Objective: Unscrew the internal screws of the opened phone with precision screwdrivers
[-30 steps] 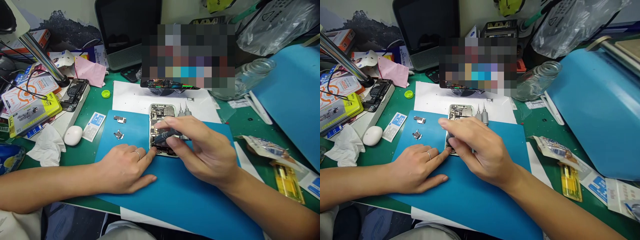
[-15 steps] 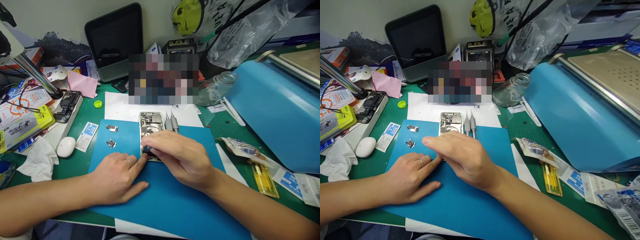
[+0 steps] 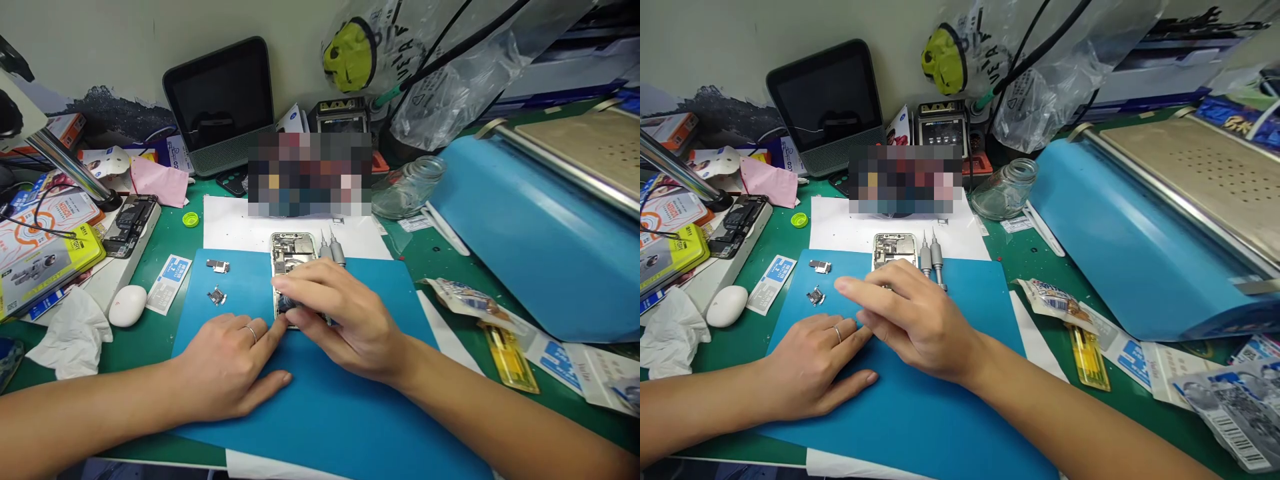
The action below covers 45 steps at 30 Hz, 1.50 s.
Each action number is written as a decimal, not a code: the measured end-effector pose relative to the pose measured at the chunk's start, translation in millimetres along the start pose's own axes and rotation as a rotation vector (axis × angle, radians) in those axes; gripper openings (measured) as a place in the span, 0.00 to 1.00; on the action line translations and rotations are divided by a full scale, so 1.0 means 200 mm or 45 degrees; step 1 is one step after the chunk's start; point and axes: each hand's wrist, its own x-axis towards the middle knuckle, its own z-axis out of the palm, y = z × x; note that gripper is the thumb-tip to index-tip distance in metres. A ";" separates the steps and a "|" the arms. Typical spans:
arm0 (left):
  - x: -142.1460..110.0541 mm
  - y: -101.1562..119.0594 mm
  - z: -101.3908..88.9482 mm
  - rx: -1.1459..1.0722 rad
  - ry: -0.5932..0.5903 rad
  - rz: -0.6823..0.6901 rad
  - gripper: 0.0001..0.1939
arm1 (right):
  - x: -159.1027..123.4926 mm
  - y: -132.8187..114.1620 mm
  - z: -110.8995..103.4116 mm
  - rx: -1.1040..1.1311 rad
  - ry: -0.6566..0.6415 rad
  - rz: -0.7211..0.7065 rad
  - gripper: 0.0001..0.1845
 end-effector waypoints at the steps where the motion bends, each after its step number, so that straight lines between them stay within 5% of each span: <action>1: 0.00 0.00 0.00 -0.004 0.003 0.003 0.23 | 0.00 0.00 0.00 0.013 -0.004 -0.011 0.22; 24: -0.01 -0.01 0.01 0.003 0.032 0.017 0.25 | 0.02 -0.02 0.00 0.136 0.012 0.081 0.23; 34: -0.01 -0.01 0.01 -0.012 0.007 0.004 0.23 | -0.03 0.00 0.02 -0.033 -0.036 0.051 0.32; 45: -0.01 -0.01 0.01 -0.009 0.042 0.011 0.24 | -0.02 0.00 0.01 0.048 -0.102 0.107 0.29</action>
